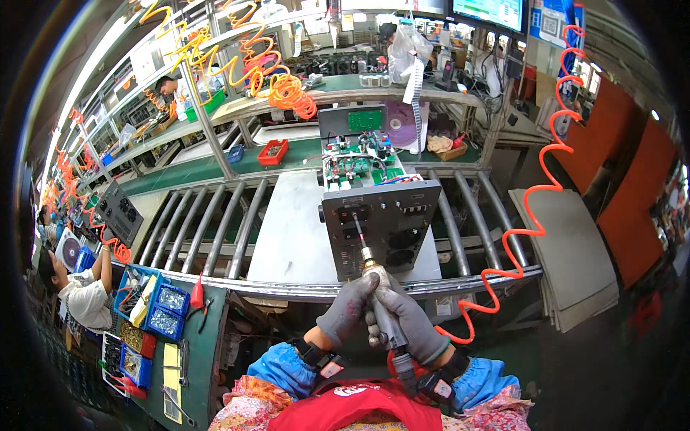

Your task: The worker is assembling a large electronic unit, including applying labels, retrieving wheels/casters from a bin, and using a pneumatic screwdriver to secure components and wheels to the chassis.

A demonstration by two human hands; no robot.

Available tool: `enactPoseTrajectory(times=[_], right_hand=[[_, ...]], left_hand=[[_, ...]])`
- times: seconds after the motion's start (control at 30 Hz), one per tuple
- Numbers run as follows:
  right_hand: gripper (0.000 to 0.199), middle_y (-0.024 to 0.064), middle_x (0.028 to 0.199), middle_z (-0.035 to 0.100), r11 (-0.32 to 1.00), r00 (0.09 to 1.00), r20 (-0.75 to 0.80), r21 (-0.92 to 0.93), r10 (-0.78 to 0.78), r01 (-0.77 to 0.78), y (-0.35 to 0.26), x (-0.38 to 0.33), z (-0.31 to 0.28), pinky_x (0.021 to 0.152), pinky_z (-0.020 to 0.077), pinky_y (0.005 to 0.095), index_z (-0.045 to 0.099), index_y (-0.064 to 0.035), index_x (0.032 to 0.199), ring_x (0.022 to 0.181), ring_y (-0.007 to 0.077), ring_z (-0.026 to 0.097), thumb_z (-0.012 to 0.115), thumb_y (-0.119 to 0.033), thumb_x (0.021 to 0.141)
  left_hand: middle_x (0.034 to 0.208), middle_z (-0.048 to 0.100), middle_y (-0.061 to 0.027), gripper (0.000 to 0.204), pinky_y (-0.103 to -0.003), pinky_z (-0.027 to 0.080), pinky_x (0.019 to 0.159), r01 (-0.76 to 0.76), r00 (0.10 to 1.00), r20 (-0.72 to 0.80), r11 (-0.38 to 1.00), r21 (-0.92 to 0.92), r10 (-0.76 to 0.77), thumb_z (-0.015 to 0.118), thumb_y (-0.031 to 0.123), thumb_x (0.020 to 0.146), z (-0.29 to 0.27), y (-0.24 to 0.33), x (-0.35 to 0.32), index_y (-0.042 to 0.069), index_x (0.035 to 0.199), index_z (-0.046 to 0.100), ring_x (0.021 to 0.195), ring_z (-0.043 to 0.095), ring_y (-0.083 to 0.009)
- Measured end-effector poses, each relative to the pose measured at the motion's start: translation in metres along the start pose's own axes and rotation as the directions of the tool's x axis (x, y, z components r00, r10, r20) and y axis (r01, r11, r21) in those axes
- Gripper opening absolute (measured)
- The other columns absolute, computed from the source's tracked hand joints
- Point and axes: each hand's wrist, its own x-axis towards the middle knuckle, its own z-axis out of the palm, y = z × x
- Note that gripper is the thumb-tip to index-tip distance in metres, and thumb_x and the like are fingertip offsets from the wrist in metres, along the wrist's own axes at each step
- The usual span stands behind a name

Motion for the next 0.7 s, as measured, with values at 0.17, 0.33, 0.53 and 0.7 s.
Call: enactPoseTrajectory(times=[0.17,0.33,0.53,0.7], right_hand=[[0.043,0.0077,0.083,0.060,0.985,0.997,0.010,-0.151,-0.080,0.081,-0.002,-0.013,0.000,0.055,0.0556,0.0333,0.041,-0.0138,0.131,0.062,0.0176,0.062,0.052,-0.035,0.095],[0.072,0.0099,0.083,0.057,0.974,0.995,0.038,-0.208,0.096,-0.086,0.001,-0.028,-0.004,0.055,0.0556,0.0345,0.020,-0.0210,0.149,0.062,0.0177,0.059,0.055,-0.023,0.087],[0.077,0.0098,0.085,0.056,0.959,0.987,0.062,-0.253,0.149,-0.129,0.002,-0.031,-0.009,0.055,0.0544,0.0324,0.017,-0.0188,0.151,0.064,0.0174,0.059,0.057,-0.022,0.085],[0.077,0.0097,0.084,0.055,0.961,1.000,0.014,-0.277,0.013,-0.009,-0.004,-0.014,-0.004,0.054,0.0538,0.0330,0.014,-0.0170,0.152,0.064,0.0180,0.059,0.056,-0.019,0.088]], left_hand=[[0.078,0.055,0.0000,0.054,-0.027,0.040,0.054,0.008,0.949,-0.314,0.996,0.084,0.018,0.044,0.058,0.096,-0.019,0.018,0.017,0.008,0.107,0.061,0.062,0.049,-0.0098],[0.067,0.041,0.0064,0.048,-0.019,0.027,0.045,-0.152,0.945,-0.290,0.988,0.016,0.150,0.047,0.051,0.097,-0.066,0.038,0.050,0.006,0.108,0.061,0.054,0.037,-0.0041],[0.061,0.035,0.0075,0.029,-0.020,0.024,0.040,-0.233,0.953,-0.235,0.959,-0.160,0.192,0.052,0.037,0.099,-0.098,0.035,0.060,0.008,0.097,0.054,0.048,0.029,-0.0034],[0.082,0.056,-0.0021,0.038,-0.019,0.036,0.046,-0.086,0.966,-0.259,0.952,-0.292,0.007,0.050,0.045,0.098,-0.073,0.013,0.043,0.007,0.098,0.055,0.058,0.046,-0.0089]])
